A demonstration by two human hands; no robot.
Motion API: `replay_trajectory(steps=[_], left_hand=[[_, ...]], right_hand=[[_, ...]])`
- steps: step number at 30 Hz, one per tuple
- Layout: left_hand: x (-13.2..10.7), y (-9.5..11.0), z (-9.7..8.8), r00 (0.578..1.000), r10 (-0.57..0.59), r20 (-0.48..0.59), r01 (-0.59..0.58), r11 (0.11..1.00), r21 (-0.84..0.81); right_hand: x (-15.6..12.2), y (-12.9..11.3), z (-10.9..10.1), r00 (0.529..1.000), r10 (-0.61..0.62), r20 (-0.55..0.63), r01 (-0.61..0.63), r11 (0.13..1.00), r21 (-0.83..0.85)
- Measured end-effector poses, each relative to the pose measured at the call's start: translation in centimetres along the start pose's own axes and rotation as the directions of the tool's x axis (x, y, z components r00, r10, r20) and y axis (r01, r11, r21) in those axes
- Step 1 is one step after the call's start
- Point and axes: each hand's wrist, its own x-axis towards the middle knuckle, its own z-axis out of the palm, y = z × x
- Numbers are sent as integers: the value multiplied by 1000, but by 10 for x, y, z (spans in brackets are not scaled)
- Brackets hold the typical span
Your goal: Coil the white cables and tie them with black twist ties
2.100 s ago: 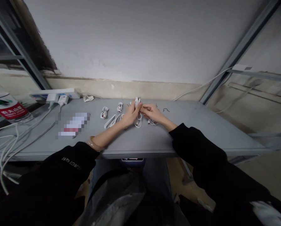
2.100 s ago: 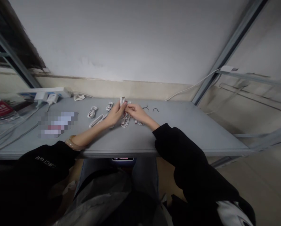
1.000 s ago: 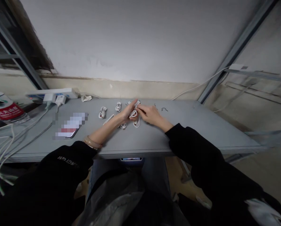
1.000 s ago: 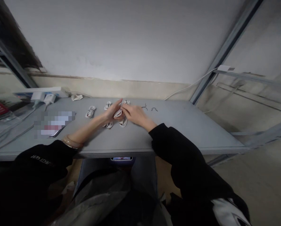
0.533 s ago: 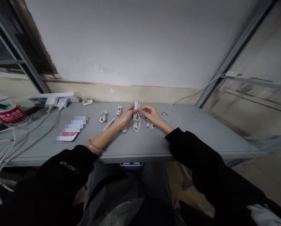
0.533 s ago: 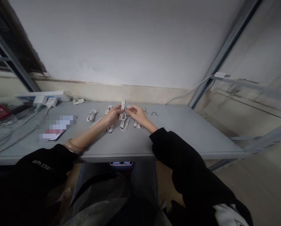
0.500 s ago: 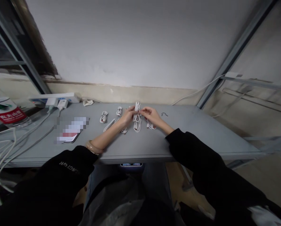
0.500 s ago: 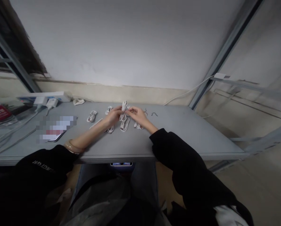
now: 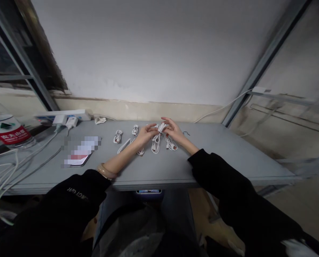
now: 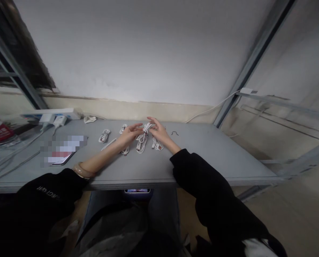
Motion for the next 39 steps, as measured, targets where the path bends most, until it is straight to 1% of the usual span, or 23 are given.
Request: replay_trajectory(steps=[1, 3, 4, 6, 8, 10, 12, 14, 16, 18, 20, 22, 24, 26, 28, 29, 30, 32, 34, 35, 37, 39], left_hand=[[-1, 1, 1, 1000, -6, -7, 6, 1000, 5], [-2, 3, 2, 1000, -4, -24, 4, 1000, 14], [-2, 4, 2, 999, 4, -38, -4, 1000, 7], [1, 5, 1, 997, 14, -73, -17, 999, -37], [4, 7, -2, 992, 11, -130, -24, 995, -99], [8, 8, -6, 977, 4, -212, -26, 995, -99], [10, 7, -9, 957, 14, -290, -17, 1000, -9], [11, 6, -11, 945, 48, -324, -12, 994, 111], [11, 4, -11, 941, 104, -322, -36, 977, 211], [10, 3, -9, 938, 178, -299, -88, 952, 292], [9, 1, -8, 930, 262, -258, -157, 918, 365], [7, 0, -8, 914, 347, -210, -226, 866, 445], [4, 0, -8, 899, 412, -150, -275, 796, 539], [-1, 3, -7, 892, 444, -89, -288, 709, 644], [-7, 9, -5, 895, 444, -38, -258, 586, 768], [-10, 13, -3, 900, 435, -21, -224, 504, 834], [-14, 17, -2, 912, 410, 2, -185, 407, 895], [-19, 25, 2, 937, 349, -4, -74, 209, 975], [-22, 30, 4, 957, 288, -24, 16, 29, 999], [-23, 32, 4, 966, 257, -36, 49, -45, 998], [-24, 34, 4, 980, 185, -72, 101, -152, 983], [-24, 38, 2, 987, 112, -113, 135, -211, 968]], right_hand=[[-1, -1, -1, 996, -85, 4, 85, 992, -94], [-2, -2, -2, 971, -234, 41, 236, 934, -269], [-2, -2, -2, 959, -277, 66, 283, 902, -326], [-1, -1, -1, 951, -299, 79, 306, 876, -372], [1, 2, -1, 965, -262, -7, 242, 899, -365], [4, 8, -2, 973, -178, -150, 122, 939, -322], [9, 14, -4, 962, -56, -268, -15, 966, -257], [16, 21, -8, 939, 74, -337, -155, 963, -220], [23, 27, -11, 906, 175, -385, -287, 923, -256], [30, 31, -12, 887, 224, -403, -378, 854, -357], [34, 34, -11, 881, 269, -389, -440, 770, -463], [36, 35, -8, 883, 301, -359, -459, 710, -534], [37, 34, -5, 890, 317, -327, -454, 674, -582], [36, 33, -3, 893, 336, -300, -450, 650, -612], [34, 32, -2, 889, 361, -281, -455, 625, -635], [34, 31, -2, 887, 371, -276, -457, 611, -647], [33, 31, -2, 884, 380, -272, -459, 597, -658], [33, 31, -3, 882, 391, -264, -458, 577, -676], [33, 32, -5, 882, 395, -256, -453, 568, -686], [33, 33, -6, 882, 397, -253, -452, 566, -689], [33, 32, -7, 882, 401, -246, -450, 564, -692], [33, 31, -9, 879, 413, -240, -454, 565, -689]])
